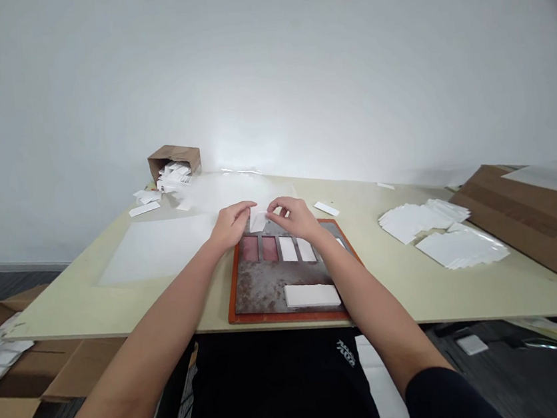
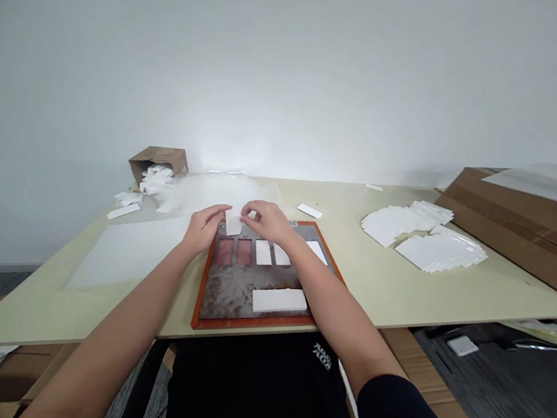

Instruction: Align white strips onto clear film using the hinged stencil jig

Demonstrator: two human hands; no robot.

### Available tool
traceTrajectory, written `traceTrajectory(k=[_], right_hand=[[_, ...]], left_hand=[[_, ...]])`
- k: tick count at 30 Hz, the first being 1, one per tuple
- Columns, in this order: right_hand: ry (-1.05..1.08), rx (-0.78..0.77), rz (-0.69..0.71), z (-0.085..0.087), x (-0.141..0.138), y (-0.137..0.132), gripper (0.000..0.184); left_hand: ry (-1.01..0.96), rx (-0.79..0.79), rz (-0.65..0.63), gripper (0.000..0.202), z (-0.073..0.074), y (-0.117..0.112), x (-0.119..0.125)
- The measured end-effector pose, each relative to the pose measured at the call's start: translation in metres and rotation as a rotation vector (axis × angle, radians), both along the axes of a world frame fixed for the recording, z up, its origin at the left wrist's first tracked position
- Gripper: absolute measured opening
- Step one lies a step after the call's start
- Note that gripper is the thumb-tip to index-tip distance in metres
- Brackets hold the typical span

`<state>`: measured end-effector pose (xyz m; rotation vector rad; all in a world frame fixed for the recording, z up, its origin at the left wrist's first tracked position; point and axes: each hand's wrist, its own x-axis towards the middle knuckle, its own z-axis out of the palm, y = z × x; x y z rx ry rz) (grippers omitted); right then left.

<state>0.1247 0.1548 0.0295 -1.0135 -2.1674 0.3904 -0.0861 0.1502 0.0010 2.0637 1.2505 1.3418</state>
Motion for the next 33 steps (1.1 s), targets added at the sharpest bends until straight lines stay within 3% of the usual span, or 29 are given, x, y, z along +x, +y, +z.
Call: traceTrajectory(k=[7, 12, 15, 23, 33], right_hand=[[0.12, -0.291, -0.078, 0.01, 0.013, 0.004, 0.035], [0.076, -0.632, -0.052, 0.013, 0.018, 0.003, 0.028], [0.066, -0.76, -0.044, 0.011, 0.016, 0.002, 0.023], [0.082, -0.879, -0.067, 0.008, 0.011, 0.0, 0.023], [0.103, -0.907, -0.028, 0.003, 0.009, 0.0, 0.021]], left_hand=[[-0.036, -0.002, 0.056, 0.031, -0.004, 0.005, 0.004], [-0.079, -0.027, 0.082, 0.03, -0.004, 0.006, 0.004], [-0.103, -0.041, 0.085, 0.029, -0.004, 0.006, 0.004], [-0.143, -0.062, 0.087, 0.028, -0.004, 0.008, 0.004], [-0.179, -0.073, 0.095, 0.028, -0.003, 0.007, 0.005]])
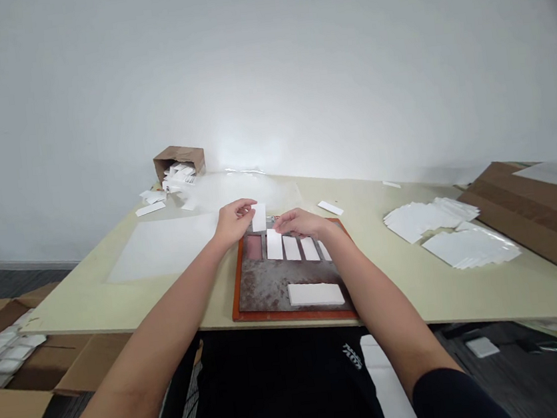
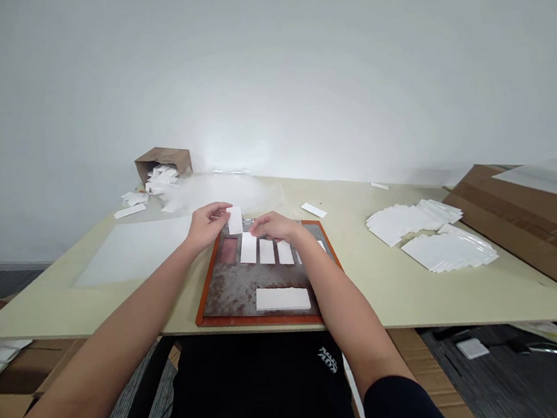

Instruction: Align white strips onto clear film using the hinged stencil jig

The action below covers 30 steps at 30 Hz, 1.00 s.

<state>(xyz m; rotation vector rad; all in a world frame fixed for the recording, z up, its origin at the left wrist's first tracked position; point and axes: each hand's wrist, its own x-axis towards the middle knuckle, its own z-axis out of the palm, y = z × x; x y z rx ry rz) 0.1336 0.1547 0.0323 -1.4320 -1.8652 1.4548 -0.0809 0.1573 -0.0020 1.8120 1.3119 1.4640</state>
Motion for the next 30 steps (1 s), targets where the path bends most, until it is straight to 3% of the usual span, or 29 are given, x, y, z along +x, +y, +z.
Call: traceTrajectory(k=[30], right_hand=[[-0.022, 0.0, 0.03, -0.005, -0.0022, 0.0036, 0.01]], left_hand=[[-0.001, 0.02, -0.009, 0.028, -0.0046, 0.0052, -0.0021]])
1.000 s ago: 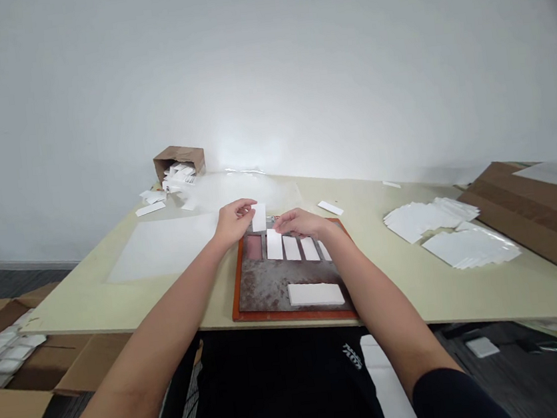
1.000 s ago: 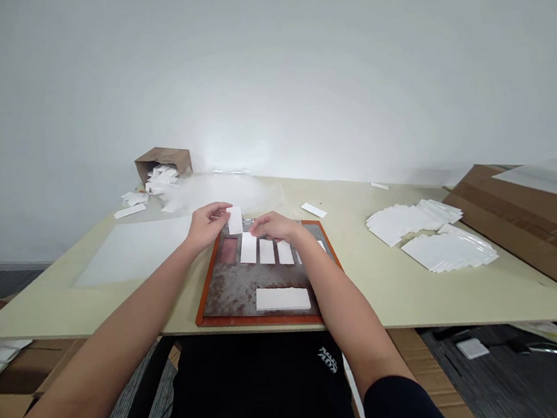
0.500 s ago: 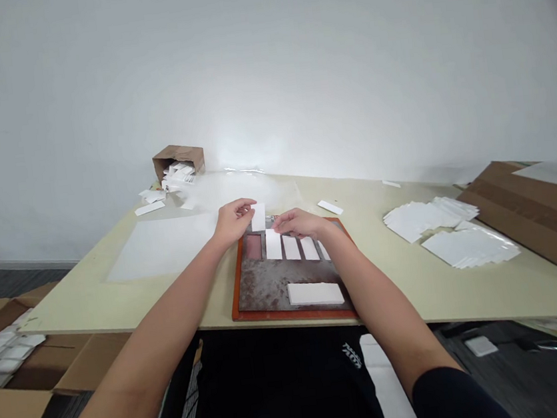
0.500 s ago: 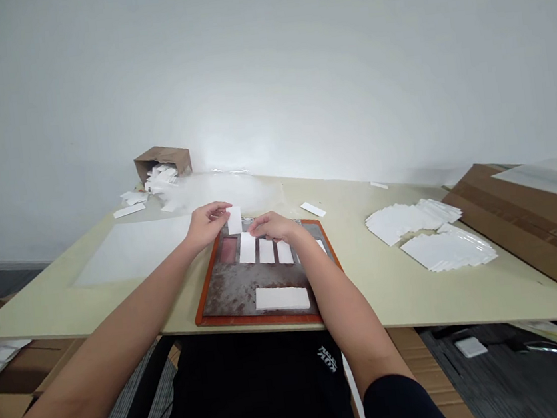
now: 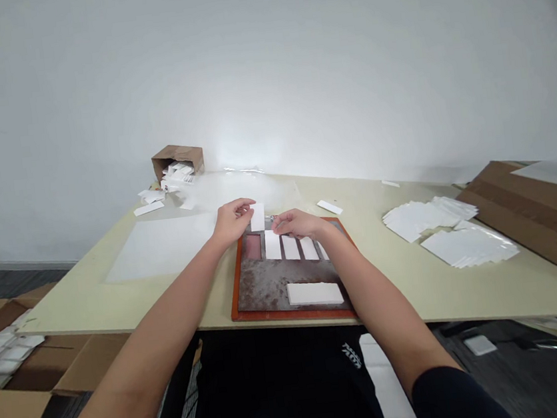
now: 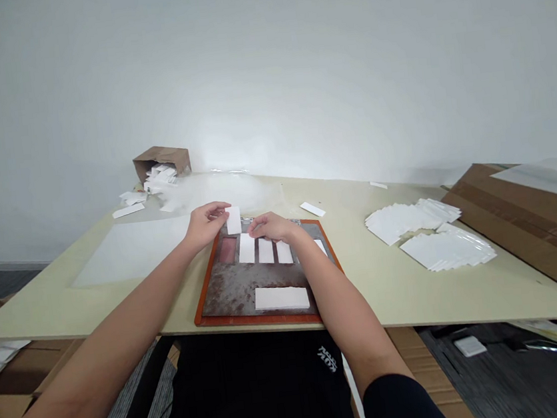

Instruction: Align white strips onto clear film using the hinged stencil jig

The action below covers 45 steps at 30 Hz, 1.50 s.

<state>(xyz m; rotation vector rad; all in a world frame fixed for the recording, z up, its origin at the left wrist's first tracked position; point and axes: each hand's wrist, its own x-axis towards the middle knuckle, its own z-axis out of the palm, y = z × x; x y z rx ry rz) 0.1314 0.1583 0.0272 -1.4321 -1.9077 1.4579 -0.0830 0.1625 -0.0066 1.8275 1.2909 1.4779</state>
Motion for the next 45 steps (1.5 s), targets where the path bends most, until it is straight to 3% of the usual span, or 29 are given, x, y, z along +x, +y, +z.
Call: traceTrajectory(k=[10, 37, 45], right_hand=[[0.014, -0.014, -0.017, 0.0066, 0.0007, -0.0036, 0.015], [0.0, -0.021, -0.019, 0.0028, 0.0, -0.002, 0.02], [-0.034, 0.047, -0.03, -0.0015, 0.0006, -0.0001, 0.021]], left_hand=[[0.008, 0.001, -0.002, 0.028, -0.0002, -0.0001, -0.0005], [0.017, 0.002, 0.002, 0.028, 0.0005, -0.0001, -0.0006], [0.017, -0.002, 0.001, 0.027, 0.003, -0.0028, -0.0002]])
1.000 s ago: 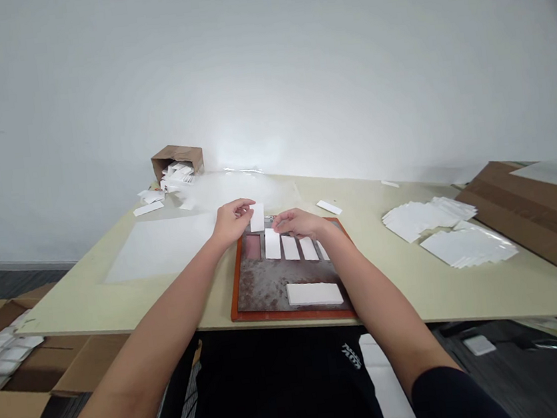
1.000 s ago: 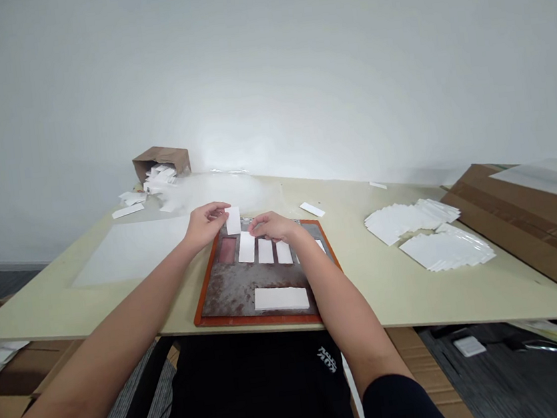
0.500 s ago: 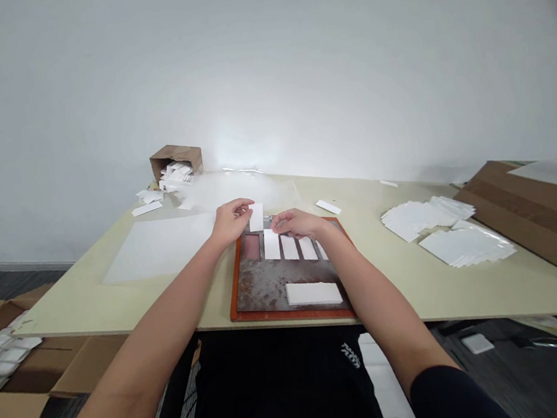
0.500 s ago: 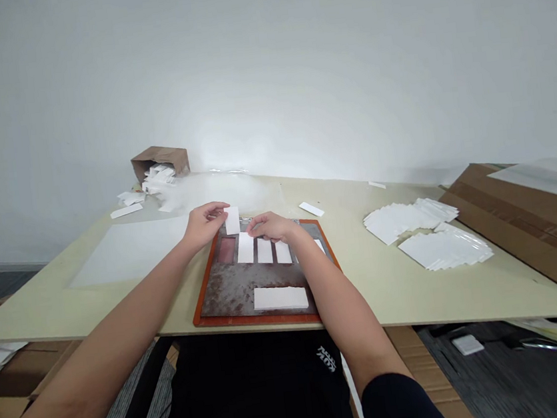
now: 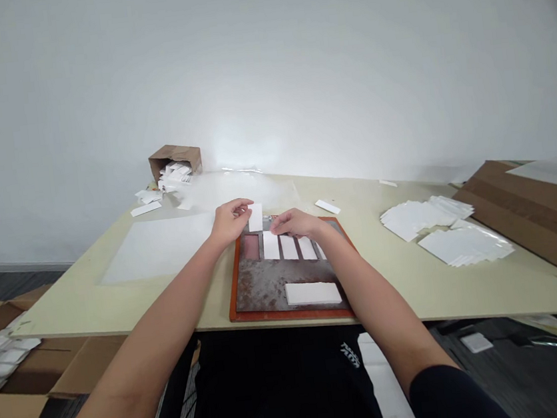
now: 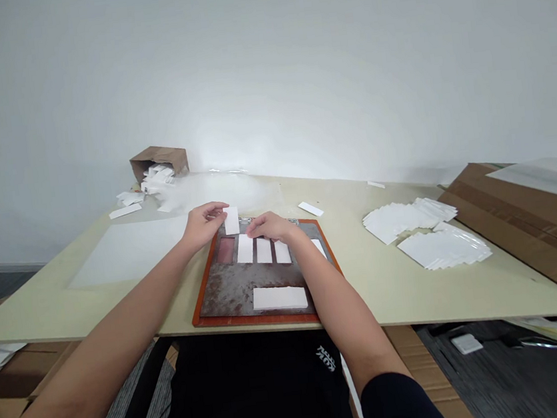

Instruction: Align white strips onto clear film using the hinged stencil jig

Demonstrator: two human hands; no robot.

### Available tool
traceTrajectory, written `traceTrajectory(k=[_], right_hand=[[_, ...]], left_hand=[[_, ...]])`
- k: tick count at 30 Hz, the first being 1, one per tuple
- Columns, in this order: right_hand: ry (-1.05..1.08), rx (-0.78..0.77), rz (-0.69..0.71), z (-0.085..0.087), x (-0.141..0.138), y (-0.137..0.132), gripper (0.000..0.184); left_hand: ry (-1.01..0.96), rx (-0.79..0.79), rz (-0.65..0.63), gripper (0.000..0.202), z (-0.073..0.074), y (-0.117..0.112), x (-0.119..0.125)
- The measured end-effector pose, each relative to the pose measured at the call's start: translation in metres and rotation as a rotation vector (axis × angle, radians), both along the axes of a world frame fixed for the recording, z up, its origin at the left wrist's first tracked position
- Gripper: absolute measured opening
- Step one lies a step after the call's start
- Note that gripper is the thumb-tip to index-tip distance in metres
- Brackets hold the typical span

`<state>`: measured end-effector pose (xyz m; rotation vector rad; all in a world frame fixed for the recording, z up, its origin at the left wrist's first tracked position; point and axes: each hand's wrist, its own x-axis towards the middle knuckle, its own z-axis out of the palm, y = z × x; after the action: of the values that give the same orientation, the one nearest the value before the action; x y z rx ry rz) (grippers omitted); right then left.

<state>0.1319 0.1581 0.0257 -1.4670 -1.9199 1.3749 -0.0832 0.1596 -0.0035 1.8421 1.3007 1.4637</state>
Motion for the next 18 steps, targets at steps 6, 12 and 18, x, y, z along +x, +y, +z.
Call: traceTrajectory(k=[6, 12, 18], right_hand=[[-0.015, 0.085, -0.013, -0.004, 0.0013, 0.0039, 0.029], [-0.037, 0.132, 0.036, -0.0069, 0.0031, 0.0066, 0.023], [-0.045, 0.157, 0.05, -0.009, 0.0035, 0.0081, 0.019]], left_hand=[[-0.003, -0.004, 0.001, 0.027, 0.0007, 0.0012, -0.0007], [-0.009, -0.005, -0.001, 0.026, 0.0003, 0.0012, -0.0005], [-0.016, -0.005, -0.006, 0.026, 0.0, 0.0016, -0.0008]])
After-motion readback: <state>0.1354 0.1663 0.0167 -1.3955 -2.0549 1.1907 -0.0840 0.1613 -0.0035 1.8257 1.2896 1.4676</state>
